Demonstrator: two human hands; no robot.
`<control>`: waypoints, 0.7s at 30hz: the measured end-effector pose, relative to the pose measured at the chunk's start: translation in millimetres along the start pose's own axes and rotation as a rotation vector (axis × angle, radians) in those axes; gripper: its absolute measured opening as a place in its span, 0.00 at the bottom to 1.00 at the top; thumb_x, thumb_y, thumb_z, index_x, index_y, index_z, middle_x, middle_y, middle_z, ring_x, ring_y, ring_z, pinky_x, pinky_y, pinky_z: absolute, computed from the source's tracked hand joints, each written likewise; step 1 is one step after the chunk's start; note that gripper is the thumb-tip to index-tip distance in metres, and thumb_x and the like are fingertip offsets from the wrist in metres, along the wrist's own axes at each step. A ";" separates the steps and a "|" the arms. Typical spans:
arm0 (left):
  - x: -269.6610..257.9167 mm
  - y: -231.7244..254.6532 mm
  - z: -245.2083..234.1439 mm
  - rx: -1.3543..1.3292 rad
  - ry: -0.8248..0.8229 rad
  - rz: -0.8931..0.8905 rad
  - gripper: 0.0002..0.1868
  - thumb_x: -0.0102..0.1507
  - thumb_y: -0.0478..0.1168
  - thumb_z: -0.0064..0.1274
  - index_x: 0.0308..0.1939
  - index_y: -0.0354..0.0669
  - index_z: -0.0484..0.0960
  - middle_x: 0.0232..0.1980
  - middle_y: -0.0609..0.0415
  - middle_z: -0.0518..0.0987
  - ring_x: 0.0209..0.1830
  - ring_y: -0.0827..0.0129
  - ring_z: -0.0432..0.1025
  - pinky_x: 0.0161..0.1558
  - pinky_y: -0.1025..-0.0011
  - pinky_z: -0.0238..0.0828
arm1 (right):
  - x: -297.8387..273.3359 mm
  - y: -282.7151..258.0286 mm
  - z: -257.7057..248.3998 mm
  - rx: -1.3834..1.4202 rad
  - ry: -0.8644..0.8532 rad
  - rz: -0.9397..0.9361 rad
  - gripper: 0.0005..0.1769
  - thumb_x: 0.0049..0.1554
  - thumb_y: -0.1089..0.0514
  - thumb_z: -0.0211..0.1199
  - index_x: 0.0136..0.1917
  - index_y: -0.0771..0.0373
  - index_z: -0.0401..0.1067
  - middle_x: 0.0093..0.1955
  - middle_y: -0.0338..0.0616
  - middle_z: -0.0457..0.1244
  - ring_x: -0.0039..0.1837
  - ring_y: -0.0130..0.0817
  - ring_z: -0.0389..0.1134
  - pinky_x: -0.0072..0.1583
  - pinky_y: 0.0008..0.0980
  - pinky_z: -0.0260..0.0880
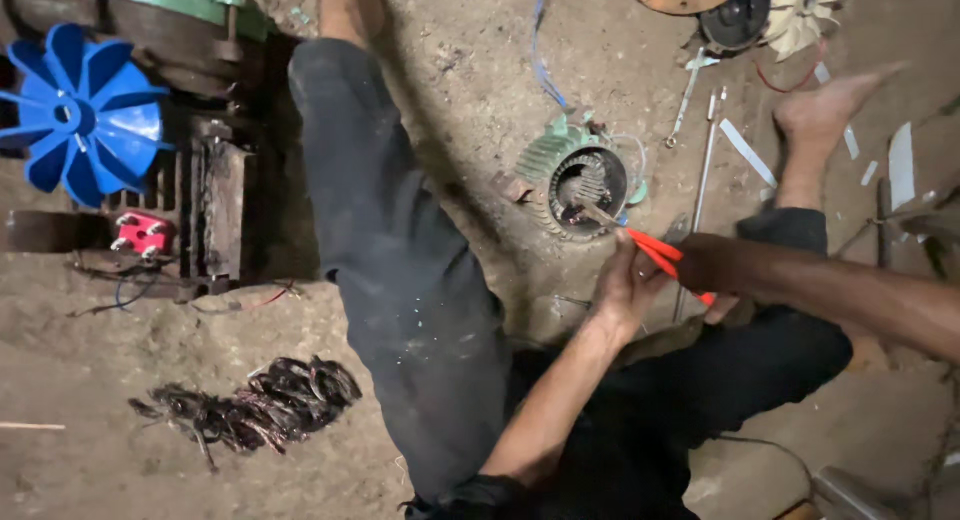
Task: The person sits on the floor and uses pliers and a screwdriver to remove copper wire coils from a motor stator. They repeatedly pull and cut the wires, placing the removed copper pieces on the floor beside them.
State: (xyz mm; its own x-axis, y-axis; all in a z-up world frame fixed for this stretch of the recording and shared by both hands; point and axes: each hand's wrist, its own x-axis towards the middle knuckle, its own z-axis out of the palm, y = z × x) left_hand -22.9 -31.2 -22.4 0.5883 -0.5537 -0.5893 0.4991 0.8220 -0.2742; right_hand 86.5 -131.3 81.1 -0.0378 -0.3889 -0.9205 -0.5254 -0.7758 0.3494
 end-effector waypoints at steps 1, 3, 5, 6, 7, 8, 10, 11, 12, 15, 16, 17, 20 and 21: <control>2.8 0.4 0.9 -0.004 0.008 -0.003 0.32 0.68 0.68 0.43 0.61 0.47 0.72 0.62 0.49 0.76 0.65 0.58 0.70 0.66 0.52 0.66 | -10.1 -5.5 -3.9 0.022 -0.005 -0.018 0.20 0.58 0.55 0.60 0.63 0.61 0.69 0.53 0.54 0.68 0.47 0.51 0.76 0.45 0.49 0.79; 2.9 2.4 2.2 0.004 0.028 -0.025 0.32 0.70 0.67 0.40 0.61 0.46 0.72 0.63 0.50 0.76 0.64 0.59 0.70 0.65 0.53 0.67 | -25.0 -17.4 -5.5 -0.026 -0.016 -0.027 0.20 0.59 0.52 0.60 0.62 0.61 0.69 0.51 0.54 0.68 0.43 0.50 0.76 0.44 0.49 0.79; 1.0 3.0 6.8 0.035 0.031 -0.008 0.33 0.70 0.69 0.38 0.61 0.45 0.72 0.62 0.50 0.76 0.63 0.61 0.70 0.65 0.57 0.65 | -33.3 -26.8 -8.4 -0.182 -0.013 -0.007 0.20 0.60 0.53 0.56 0.61 0.66 0.71 0.49 0.58 0.70 0.39 0.52 0.77 0.43 0.47 0.79; -0.4 3.2 10.3 0.047 0.032 0.001 0.34 0.70 0.69 0.37 0.61 0.45 0.73 0.62 0.51 0.76 0.63 0.62 0.69 0.64 0.58 0.65 | -34.4 -31.5 -9.9 -0.210 -0.025 -0.012 0.20 0.59 0.54 0.55 0.61 0.64 0.72 0.48 0.57 0.70 0.40 0.52 0.77 0.43 0.46 0.79; -2.0 4.2 13.3 0.048 0.037 0.033 0.34 0.71 0.69 0.37 0.60 0.45 0.73 0.60 0.52 0.76 0.62 0.62 0.69 0.65 0.58 0.64 | -33.6 -36.4 -10.7 -0.238 -0.038 -0.016 0.19 0.58 0.54 0.55 0.60 0.62 0.72 0.48 0.56 0.70 0.40 0.52 0.77 0.43 0.46 0.79; -3.0 5.8 16.1 0.049 0.042 0.066 0.33 0.71 0.69 0.36 0.59 0.44 0.73 0.58 0.52 0.76 0.61 0.63 0.69 0.66 0.57 0.64 | -31.3 -41.2 -12.4 -0.268 -0.051 -0.020 0.19 0.57 0.54 0.54 0.60 0.60 0.72 0.47 0.56 0.69 0.40 0.53 0.77 0.43 0.46 0.79; -3.9 8.6 19.6 0.041 0.071 0.085 0.33 0.71 0.69 0.36 0.57 0.45 0.72 0.55 0.55 0.77 0.60 0.66 0.69 0.66 0.58 0.63 | -24.1 -49.0 -15.7 -0.536 -0.058 -0.231 0.19 0.57 0.52 0.56 0.53 0.64 0.77 0.41 0.52 0.72 0.38 0.42 0.78 0.41 0.38 0.79; -3.2 9.3 20.0 0.033 0.096 0.070 0.32 0.69 0.69 0.35 0.57 0.47 0.73 0.54 0.57 0.77 0.59 0.68 0.69 0.66 0.60 0.63 | -20.5 -50.8 -17.2 -0.671 -0.060 -0.340 0.20 0.56 0.50 0.56 0.50 0.66 0.80 0.38 0.50 0.73 0.37 0.37 0.79 0.39 0.35 0.80; -2.6 9.6 19.2 0.025 0.122 0.053 0.32 0.68 0.69 0.34 0.56 0.49 0.73 0.54 0.60 0.78 0.59 0.71 0.69 0.66 0.61 0.62 | -17.2 -51.2 -16.9 -0.566 -0.076 -0.262 0.19 0.56 0.51 0.57 0.49 0.68 0.79 0.38 0.51 0.73 0.38 0.40 0.79 0.40 0.37 0.80; 1.3 7.0 13.5 0.035 0.038 0.102 0.32 0.72 0.70 0.36 0.54 0.45 0.72 0.50 0.55 0.76 0.54 0.67 0.69 0.62 0.61 0.63 | -11.7 -45.9 -15.5 -0.291 -0.112 -0.088 0.17 0.55 0.54 0.58 0.50 0.70 0.77 0.39 0.54 0.72 0.40 0.46 0.78 0.42 0.42 0.80; 2.1 4.1 11.3 0.032 0.048 0.088 0.32 0.72 0.70 0.36 0.55 0.45 0.72 0.50 0.55 0.76 0.54 0.67 0.69 0.61 0.62 0.63 | -11.5 -41.6 -13.4 -0.225 -0.123 -0.068 0.17 0.55 0.55 0.59 0.51 0.69 0.76 0.40 0.53 0.71 0.40 0.46 0.78 0.43 0.43 0.80; 3.1 0.9 9.5 0.029 0.057 0.075 0.32 0.72 0.71 0.37 0.55 0.46 0.72 0.49 0.56 0.76 0.53 0.68 0.69 0.60 0.64 0.63 | -11.4 -37.5 -9.7 -0.159 -0.134 -0.048 0.17 0.55 0.56 0.59 0.52 0.69 0.76 0.41 0.52 0.71 0.41 0.46 0.78 0.44 0.44 0.80; 6.9 -4.6 7.1 -0.014 0.082 0.058 0.33 0.71 0.71 0.38 0.56 0.46 0.72 0.50 0.56 0.76 0.53 0.67 0.69 0.59 0.64 0.63 | -9.9 -30.6 -2.3 -0.025 -0.148 -0.022 0.17 0.54 0.57 0.60 0.54 0.69 0.74 0.43 0.52 0.70 0.42 0.46 0.77 0.46 0.46 0.80; 7.2 -4.7 5.9 -0.034 0.092 0.056 0.34 0.71 0.72 0.38 0.57 0.46 0.72 0.50 0.55 0.76 0.53 0.66 0.69 0.60 0.64 0.64 | -9.3 -29.2 -0.7 -0.013 -0.144 -0.020 0.17 0.54 0.57 0.60 0.54 0.69 0.74 0.44 0.52 0.70 0.43 0.46 0.76 0.46 0.46 0.80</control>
State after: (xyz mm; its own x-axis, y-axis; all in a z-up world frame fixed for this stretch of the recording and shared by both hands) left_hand -17.3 -39.9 -20.8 0.5533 -0.4934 -0.6711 0.4438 0.8564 -0.2637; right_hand 102.8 -105.4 79.6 -0.1500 -0.2987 -0.9425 -0.5163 -0.7893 0.3324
